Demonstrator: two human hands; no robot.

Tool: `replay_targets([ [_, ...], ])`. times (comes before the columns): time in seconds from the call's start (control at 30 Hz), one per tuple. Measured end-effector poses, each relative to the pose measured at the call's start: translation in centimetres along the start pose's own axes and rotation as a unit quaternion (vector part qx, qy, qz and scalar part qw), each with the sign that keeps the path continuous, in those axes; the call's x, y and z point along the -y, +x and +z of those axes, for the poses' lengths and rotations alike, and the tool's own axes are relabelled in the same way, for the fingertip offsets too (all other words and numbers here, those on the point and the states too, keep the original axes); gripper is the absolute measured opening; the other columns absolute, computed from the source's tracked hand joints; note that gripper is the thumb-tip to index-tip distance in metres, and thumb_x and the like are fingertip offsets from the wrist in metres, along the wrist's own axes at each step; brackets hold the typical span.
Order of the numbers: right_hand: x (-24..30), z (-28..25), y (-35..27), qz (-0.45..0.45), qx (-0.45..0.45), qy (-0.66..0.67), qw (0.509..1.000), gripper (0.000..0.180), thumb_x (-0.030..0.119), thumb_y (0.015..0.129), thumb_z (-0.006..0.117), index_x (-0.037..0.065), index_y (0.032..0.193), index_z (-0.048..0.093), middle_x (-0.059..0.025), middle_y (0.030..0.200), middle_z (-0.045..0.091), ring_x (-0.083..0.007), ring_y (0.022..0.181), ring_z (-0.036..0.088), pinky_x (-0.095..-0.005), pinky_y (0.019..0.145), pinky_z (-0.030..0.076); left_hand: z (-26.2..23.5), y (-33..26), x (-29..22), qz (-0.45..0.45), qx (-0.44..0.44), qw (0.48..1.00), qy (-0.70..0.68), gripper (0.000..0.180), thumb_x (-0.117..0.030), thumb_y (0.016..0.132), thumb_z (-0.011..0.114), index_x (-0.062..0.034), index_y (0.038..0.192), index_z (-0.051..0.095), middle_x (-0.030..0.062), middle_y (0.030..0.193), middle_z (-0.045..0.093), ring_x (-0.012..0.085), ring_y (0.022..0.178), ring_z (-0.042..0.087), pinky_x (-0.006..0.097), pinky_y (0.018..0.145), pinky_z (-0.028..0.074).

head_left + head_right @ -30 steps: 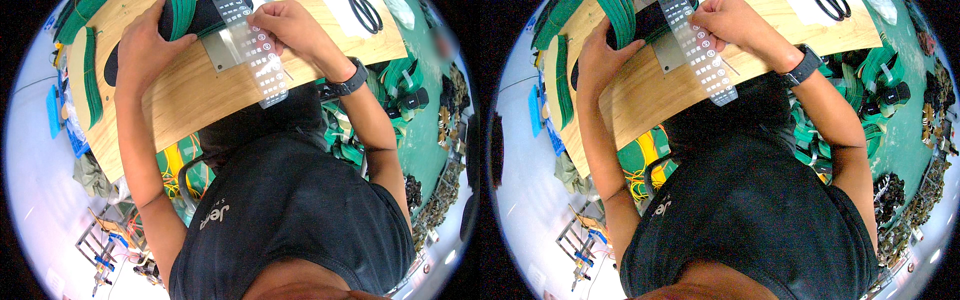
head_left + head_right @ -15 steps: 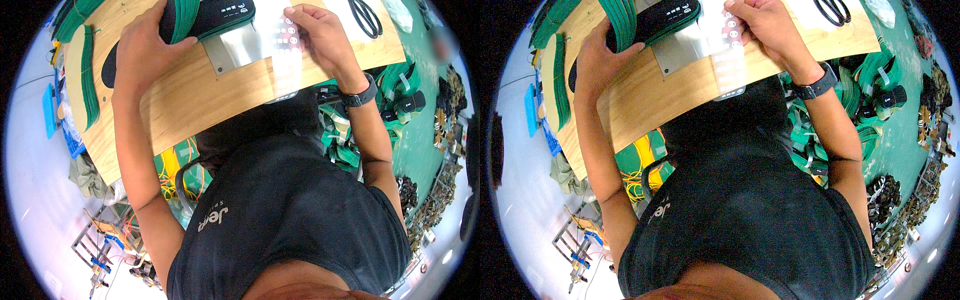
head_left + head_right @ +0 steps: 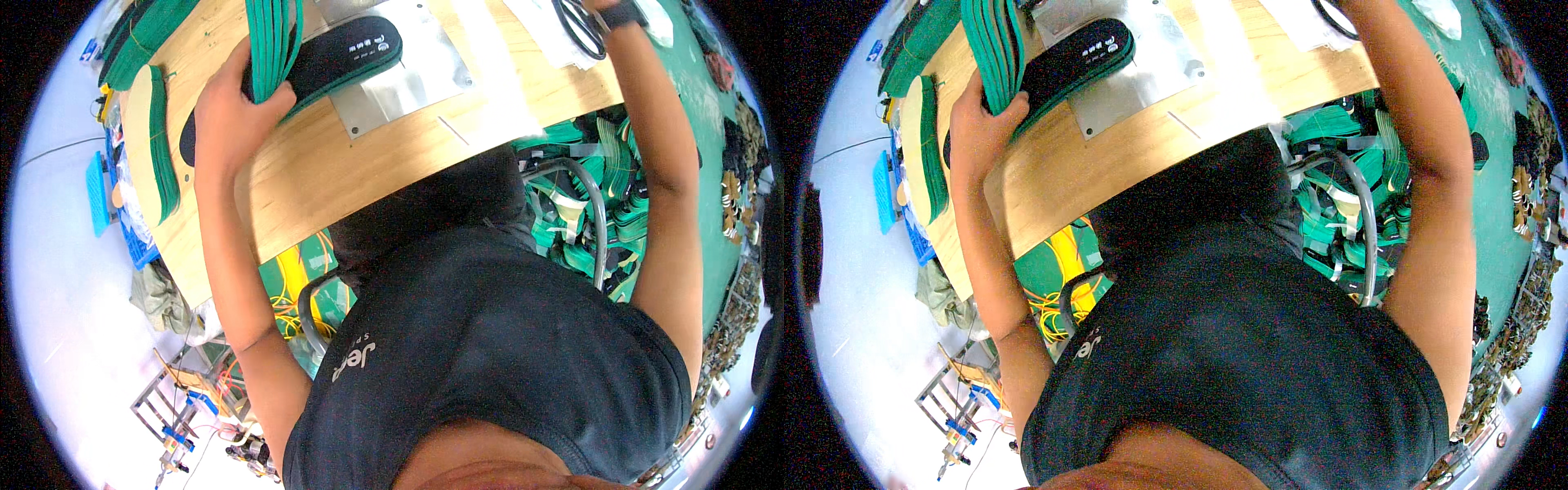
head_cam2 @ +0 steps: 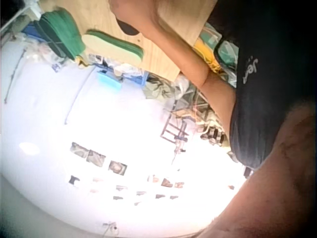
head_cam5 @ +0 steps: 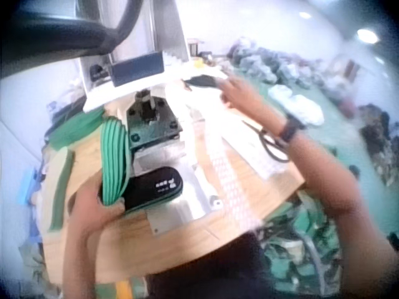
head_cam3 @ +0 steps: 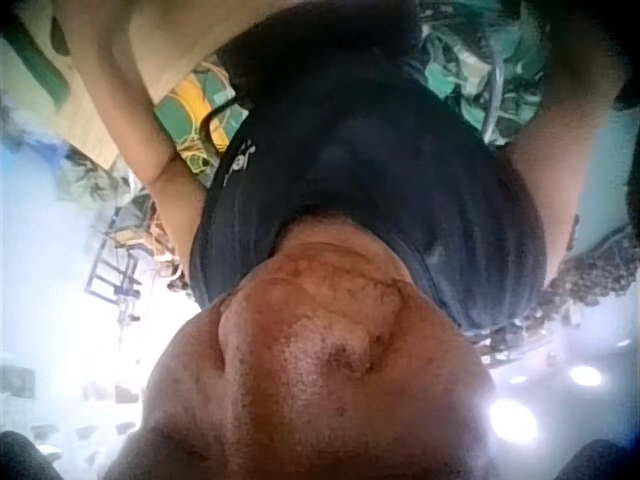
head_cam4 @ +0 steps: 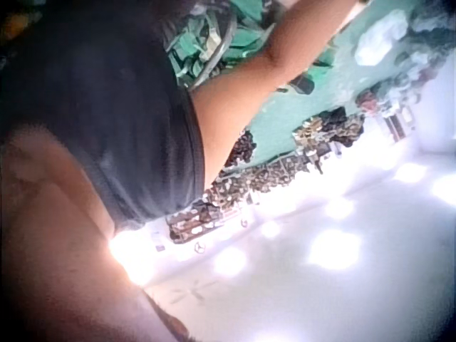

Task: The person applies adhesive stickers to shoe insoles by hand and using shears to cut the sticker sheet. The person peels stickers from a transparent sheet, aligns them onto the heel area of green and black insoles, and uses shears to trim the sheet before applying a final larger label from a blue packet.

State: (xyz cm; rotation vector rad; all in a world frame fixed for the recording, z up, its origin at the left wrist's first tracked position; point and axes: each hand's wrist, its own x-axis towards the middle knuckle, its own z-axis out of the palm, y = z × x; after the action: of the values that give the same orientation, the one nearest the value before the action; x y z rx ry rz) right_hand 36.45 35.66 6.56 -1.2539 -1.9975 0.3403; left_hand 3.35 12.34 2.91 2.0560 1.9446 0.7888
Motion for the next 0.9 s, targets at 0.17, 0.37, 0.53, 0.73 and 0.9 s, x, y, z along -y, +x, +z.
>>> replay_targets([
  [0.17,-7.1,-2.0,-8.5,-0.035,0.031,-0.201,0.979,0.030,0.027,0.089,0.062,-0.002,0.094,0.062,-0.0212,0.092,0.061,-0.0326,0.087,0.058,-0.0414,0.077,0.046,-0.9,-2.4,0.6,-0.059,-0.029,0.994,-0.088,0.050,-0.016,0.071,0.071,-0.0051,0.119,0.062,0.0107,0.085,0.067,0.0159,0.075,0.062,0.031,0.075,0.050],
  [0.37,-6.1,-2.9,-10.2,-0.090,0.026,-0.156,0.983,0.019,0.017,0.082,0.061,-0.001,0.086,0.059,-0.0215,0.089,0.056,-0.0370,0.086,0.052,-0.0430,0.078,0.043,-1.8,-4.2,3.2,-0.091,-0.114,0.977,-0.155,0.037,-0.012,0.074,0.071,-0.0002,0.108,0.063,0.0044,0.092,0.067,0.0122,0.081,0.060,0.027,0.078,0.049],
  [0.53,-5.0,-3.0,-9.2,-0.054,0.034,-0.189,0.980,0.021,0.018,0.080,0.061,-0.003,0.079,0.060,-0.0236,0.082,0.060,-0.0390,0.079,0.056,-0.0458,0.072,0.044,-9.5,-4.0,4.7,0.008,-0.233,0.947,-0.220,0.039,-0.012,0.077,0.068,0.0055,0.112,0.061,0.0065,0.097,0.066,0.0175,0.091,0.061,0.032,0.085,0.048],
  [0.73,-8.5,-3.1,-7.8,-0.046,0.054,-0.163,0.984,0.026,0.023,0.082,0.065,-0.002,0.081,0.063,-0.0227,0.083,0.063,-0.0377,0.079,0.059,-0.0432,0.073,0.047,-13.6,0.5,4.7,-0.117,-0.172,0.972,0.109,0.054,-0.026,0.078,0.066,-0.0009,0.125,0.059,0.0201,0.106,0.067,0.0279,0.100,0.064,0.039,0.088,0.049],
  [0.9,-8.7,-3.8,-8.3,-0.035,0.075,-0.137,0.987,0.025,0.023,0.082,0.066,-0.002,0.084,0.065,-0.0217,0.085,0.065,-0.0334,0.081,0.062,-0.0410,0.074,0.048,-6.8,3.8,7.4,-0.024,-0.040,0.946,0.320,0.077,-0.052,0.077,0.071,-0.0010,0.132,0.054,0.0241,0.122,0.061,0.0401,0.113,0.058,0.043,0.097,0.045],
])
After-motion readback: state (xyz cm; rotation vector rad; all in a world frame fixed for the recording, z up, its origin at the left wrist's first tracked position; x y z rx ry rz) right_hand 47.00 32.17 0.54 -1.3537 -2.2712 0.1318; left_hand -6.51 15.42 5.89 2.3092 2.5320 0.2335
